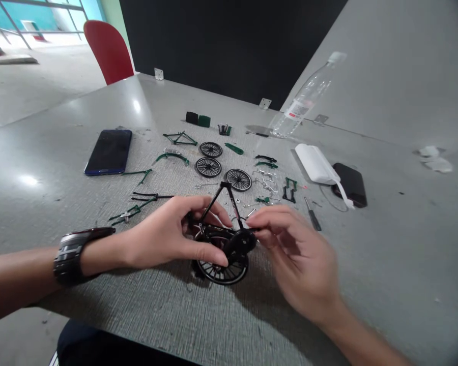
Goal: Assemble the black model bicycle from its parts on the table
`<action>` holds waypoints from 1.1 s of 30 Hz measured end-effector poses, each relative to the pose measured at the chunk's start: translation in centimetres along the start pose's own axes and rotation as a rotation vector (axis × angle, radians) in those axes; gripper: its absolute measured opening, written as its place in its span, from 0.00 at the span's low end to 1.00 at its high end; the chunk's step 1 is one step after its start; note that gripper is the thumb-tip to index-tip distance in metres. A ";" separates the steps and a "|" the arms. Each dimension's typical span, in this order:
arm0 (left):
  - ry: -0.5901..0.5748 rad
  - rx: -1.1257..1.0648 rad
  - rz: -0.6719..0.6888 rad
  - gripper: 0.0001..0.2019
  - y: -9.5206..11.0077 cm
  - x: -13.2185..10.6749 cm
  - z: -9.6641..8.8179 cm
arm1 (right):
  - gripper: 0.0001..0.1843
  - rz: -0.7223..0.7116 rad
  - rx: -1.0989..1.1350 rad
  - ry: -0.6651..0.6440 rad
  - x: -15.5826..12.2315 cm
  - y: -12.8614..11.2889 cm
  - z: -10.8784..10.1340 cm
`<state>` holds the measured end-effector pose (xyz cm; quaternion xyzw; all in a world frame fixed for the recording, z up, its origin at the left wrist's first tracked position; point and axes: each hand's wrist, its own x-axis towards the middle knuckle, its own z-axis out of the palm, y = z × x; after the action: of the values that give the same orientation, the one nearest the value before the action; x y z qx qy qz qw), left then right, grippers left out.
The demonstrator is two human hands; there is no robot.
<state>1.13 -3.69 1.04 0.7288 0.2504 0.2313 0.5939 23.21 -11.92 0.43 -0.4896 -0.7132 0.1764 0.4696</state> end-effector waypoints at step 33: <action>0.120 -0.045 -0.007 0.14 -0.6 0.3 -0.1 | 0.05 0.068 0.139 -0.216 -0.6 -0.2 0.2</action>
<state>1.23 -3.34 0.51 0.6992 0.2831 0.2781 0.5946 22.98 -12.45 0.16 -0.4578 -0.7287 0.2927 0.4168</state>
